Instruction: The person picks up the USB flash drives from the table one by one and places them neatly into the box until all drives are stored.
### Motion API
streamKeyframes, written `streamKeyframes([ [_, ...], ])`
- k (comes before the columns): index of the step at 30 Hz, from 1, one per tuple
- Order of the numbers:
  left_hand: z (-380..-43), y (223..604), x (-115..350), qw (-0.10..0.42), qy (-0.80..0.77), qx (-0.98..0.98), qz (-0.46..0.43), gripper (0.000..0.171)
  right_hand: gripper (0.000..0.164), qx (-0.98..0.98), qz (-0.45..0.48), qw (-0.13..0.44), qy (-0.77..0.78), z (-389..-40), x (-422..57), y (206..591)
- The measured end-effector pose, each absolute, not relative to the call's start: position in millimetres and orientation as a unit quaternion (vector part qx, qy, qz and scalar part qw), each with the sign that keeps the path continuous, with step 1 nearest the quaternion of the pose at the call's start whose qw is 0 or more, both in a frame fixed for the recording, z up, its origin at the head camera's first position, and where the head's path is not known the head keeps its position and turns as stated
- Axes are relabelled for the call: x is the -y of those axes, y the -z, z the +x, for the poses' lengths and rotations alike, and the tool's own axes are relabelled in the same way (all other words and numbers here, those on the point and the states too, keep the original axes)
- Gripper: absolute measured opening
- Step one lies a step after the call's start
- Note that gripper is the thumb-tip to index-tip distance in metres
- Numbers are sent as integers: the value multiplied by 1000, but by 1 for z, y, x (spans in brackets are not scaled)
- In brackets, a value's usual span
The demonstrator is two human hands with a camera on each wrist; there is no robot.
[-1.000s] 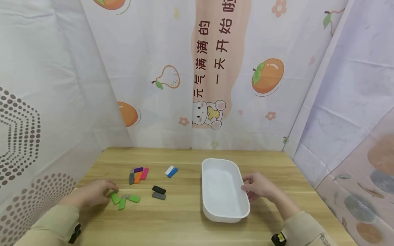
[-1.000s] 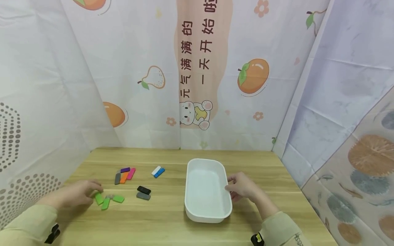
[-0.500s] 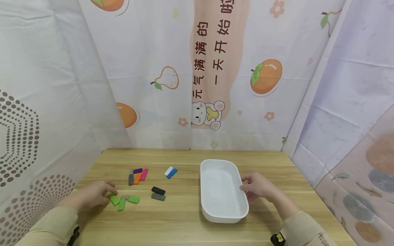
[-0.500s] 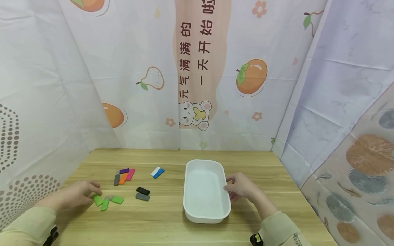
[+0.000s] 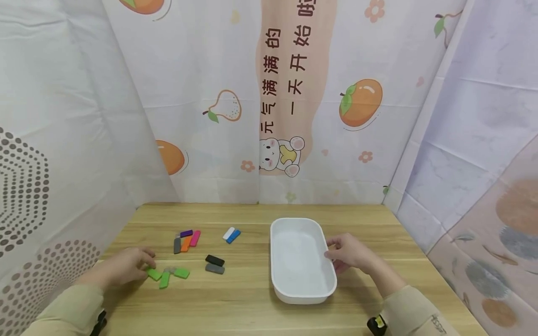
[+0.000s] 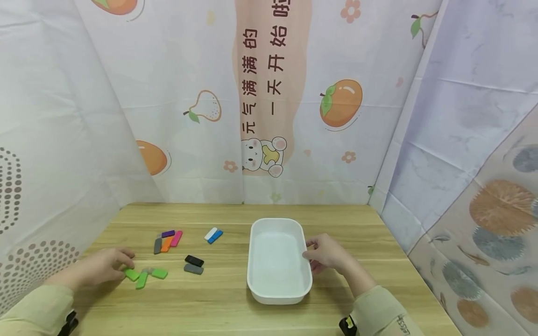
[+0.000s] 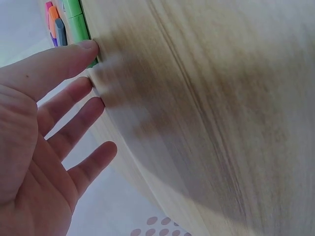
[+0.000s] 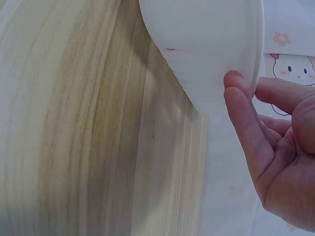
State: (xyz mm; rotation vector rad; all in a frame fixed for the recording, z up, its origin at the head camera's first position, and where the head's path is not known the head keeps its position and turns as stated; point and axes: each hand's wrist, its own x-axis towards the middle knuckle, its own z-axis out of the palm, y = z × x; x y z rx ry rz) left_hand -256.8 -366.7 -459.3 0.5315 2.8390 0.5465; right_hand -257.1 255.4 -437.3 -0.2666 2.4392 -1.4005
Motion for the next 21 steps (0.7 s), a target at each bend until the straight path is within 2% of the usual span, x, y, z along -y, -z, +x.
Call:
streamKeyframes([
  [9,-254,458,368,111,-184,-959,182,23,35,-852,-94,158,489,-256,-255,437],
  [21,-252,456,372,98,-194,-952,218,20,33,-853,-94,158,488,-256,-255,437],
])
